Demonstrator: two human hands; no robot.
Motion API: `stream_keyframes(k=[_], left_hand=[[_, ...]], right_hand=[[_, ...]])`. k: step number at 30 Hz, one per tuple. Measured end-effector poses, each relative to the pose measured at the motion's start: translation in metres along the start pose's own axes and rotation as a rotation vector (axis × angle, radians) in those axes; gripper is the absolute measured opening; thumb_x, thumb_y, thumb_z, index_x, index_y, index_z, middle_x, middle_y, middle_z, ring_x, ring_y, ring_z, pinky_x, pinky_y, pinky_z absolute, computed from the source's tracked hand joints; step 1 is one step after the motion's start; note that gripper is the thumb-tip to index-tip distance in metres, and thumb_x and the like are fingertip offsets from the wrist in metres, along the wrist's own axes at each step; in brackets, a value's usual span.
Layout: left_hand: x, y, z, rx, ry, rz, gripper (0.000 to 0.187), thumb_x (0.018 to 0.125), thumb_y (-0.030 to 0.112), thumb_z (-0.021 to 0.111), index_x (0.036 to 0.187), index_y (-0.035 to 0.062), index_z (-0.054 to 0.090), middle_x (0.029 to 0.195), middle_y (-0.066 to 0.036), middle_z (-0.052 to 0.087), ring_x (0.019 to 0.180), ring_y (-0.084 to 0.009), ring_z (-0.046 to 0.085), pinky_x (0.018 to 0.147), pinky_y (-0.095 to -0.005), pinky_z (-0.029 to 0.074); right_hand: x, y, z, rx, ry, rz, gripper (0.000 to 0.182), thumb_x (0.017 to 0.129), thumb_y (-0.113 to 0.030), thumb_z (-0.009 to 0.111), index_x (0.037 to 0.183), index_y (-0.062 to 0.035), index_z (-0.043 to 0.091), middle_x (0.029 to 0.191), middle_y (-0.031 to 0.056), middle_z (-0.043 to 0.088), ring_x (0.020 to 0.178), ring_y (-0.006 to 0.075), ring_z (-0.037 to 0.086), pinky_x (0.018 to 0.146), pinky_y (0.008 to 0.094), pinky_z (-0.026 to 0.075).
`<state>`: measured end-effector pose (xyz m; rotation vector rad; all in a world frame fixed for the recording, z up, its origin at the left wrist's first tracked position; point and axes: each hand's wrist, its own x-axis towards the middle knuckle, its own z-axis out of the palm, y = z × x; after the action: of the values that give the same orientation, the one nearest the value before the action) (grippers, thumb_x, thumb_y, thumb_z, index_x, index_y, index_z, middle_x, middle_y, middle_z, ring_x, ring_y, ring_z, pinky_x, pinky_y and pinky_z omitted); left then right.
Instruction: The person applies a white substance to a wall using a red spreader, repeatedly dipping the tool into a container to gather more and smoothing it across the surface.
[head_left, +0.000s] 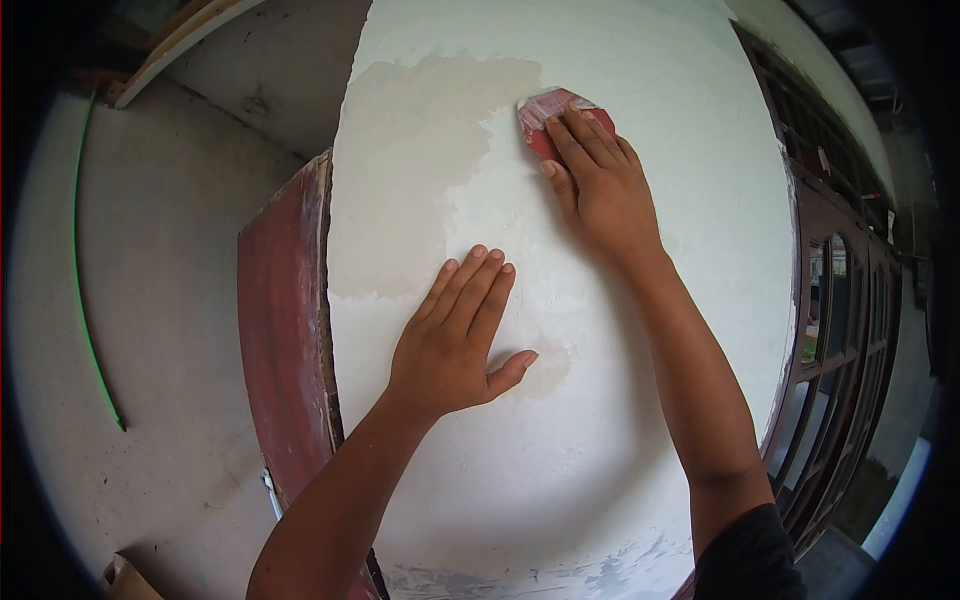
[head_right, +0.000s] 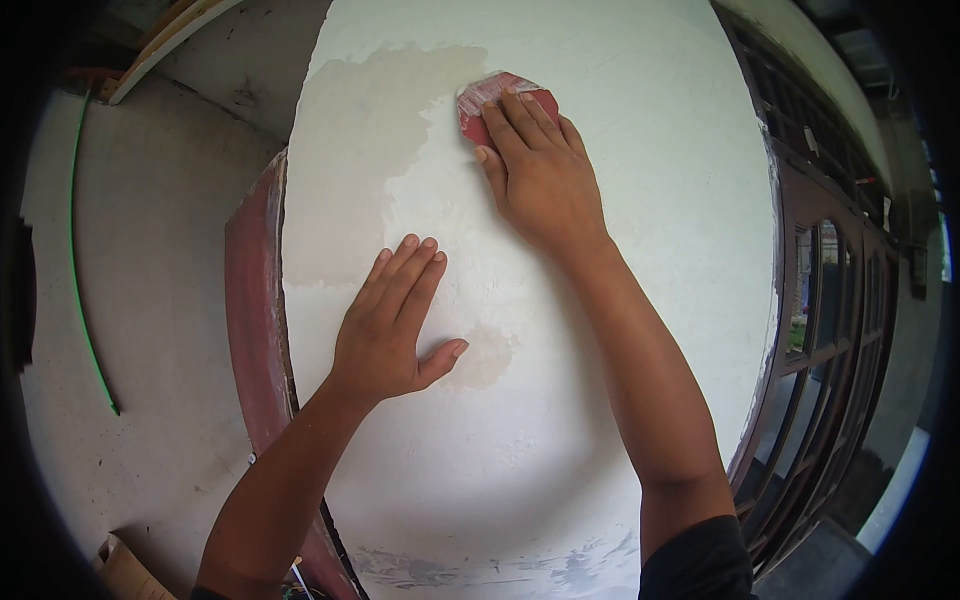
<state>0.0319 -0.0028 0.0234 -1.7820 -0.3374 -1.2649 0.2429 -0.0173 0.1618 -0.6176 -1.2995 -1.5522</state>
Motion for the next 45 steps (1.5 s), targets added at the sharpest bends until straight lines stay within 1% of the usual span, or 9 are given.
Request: stream_keyframes(k=[6,8,14,20,26,29,36,41,45], left_hand=[[0.000,0.000,0.000,0.006,0.002,0.007,0.077,0.089,0.042,0.072,0.145,-0.0057,0.051,0.151,-0.023,0.051,0.146,-0.0393,0.044,0.121,-0.0536,0.034],[0.000,-0.001,0.000,0.005,0.004,0.008,0.076,0.089,0.042,0.072,0.145,-0.0057,0.051,0.151,-0.023,0.051,0.146,-0.0393,0.044,0.121,-0.0534,0.034],[-0.001,0.000,0.000,0.006,0.007,-0.005,0.077,0.089,0.041,0.072,0.146,-0.0054,0.050,0.151,-0.022,0.051,0.146,-0.0388,0.044,0.121,-0.0528,0.034],[0.000,-0.001,0.000,0.015,0.014,0.007,0.077,0.088,0.041,0.072,0.146,-0.0053,0.050,0.151,-0.022,0.051,0.146,-0.0383,0.044,0.121,-0.0527,0.035],[0.000,0.001,-0.001,0.010,0.017,-0.003,0.077,0.088,0.042,0.073,0.146,-0.0047,0.050,0.151,-0.022,0.052,0.146,-0.0374,0.044,0.121,-0.0521,0.035],[0.000,0.001,0.000,0.013,0.023,-0.009,0.077,0.089,0.043,0.073,0.145,-0.0046,0.051,0.150,-0.021,0.052,0.146,-0.0370,0.045,0.120,-0.0518,0.036],[-0.001,0.000,0.000,0.020,0.031,0.008,0.075,0.090,0.045,0.071,0.143,-0.0041,0.053,0.149,-0.022,0.053,0.145,-0.0368,0.046,0.120,-0.0516,0.036],[0.000,0.000,0.001,0.008,0.041,-0.006,0.074,0.089,0.045,0.072,0.142,-0.0039,0.054,0.149,-0.022,0.053,0.145,-0.0371,0.046,0.120,-0.0517,0.037],[0.000,0.000,0.002,0.003,0.043,-0.002,0.074,0.089,0.045,0.072,0.141,-0.0039,0.055,0.148,-0.022,0.054,0.144,-0.0371,0.047,0.120,-0.0518,0.037]], right_hand=[[0.026,0.000,0.012,0.070,0.050,-0.037,0.043,0.107,-0.034,0.052,0.142,-0.0105,0.061,0.148,0.0132,0.058,0.140,0.0305,0.052,0.117,0.0509,0.038],[0.025,0.001,0.015,0.041,-0.024,-0.019,0.043,0.107,-0.034,0.052,0.142,-0.0106,0.061,0.148,0.0130,0.058,0.139,0.0309,0.052,0.117,0.0515,0.038],[-0.006,0.003,-0.004,0.021,-0.006,0.014,0.043,0.106,-0.034,0.053,0.141,-0.0098,0.061,0.148,0.0133,0.058,0.140,0.0309,0.052,0.116,0.0523,0.038],[0.032,0.006,0.016,0.043,0.027,-0.048,0.044,0.107,-0.033,0.053,0.143,-0.0093,0.059,0.150,0.0130,0.057,0.140,0.0305,0.051,0.116,0.0525,0.038],[0.002,-0.001,0.003,0.016,-0.076,0.019,0.046,0.107,-0.034,0.052,0.146,-0.0098,0.057,0.152,0.0132,0.055,0.144,0.0315,0.048,0.117,0.0533,0.037],[-0.002,0.002,-0.003,0.057,-0.016,0.026,0.047,0.108,-0.035,0.051,0.147,-0.0098,0.056,0.152,0.0132,0.055,0.144,0.0314,0.047,0.118,0.0535,0.036],[0.036,-0.004,0.011,0.057,-0.076,-0.066,0.047,0.107,-0.035,0.051,0.147,-0.0101,0.056,0.152,0.0127,0.055,0.143,0.0308,0.048,0.118,0.0523,0.036],[-0.003,-0.002,-0.003,0.032,-0.088,-0.014,0.046,0.107,-0.034,0.053,0.146,-0.0103,0.057,0.153,0.0119,0.054,0.143,0.0303,0.049,0.118,0.0520,0.036],[0.002,0.003,-0.002,0.028,-0.065,0.001,0.046,0.107,-0.034,0.053,0.146,-0.0104,0.058,0.153,0.0117,0.054,0.143,0.0300,0.048,0.119,0.0519,0.036]])
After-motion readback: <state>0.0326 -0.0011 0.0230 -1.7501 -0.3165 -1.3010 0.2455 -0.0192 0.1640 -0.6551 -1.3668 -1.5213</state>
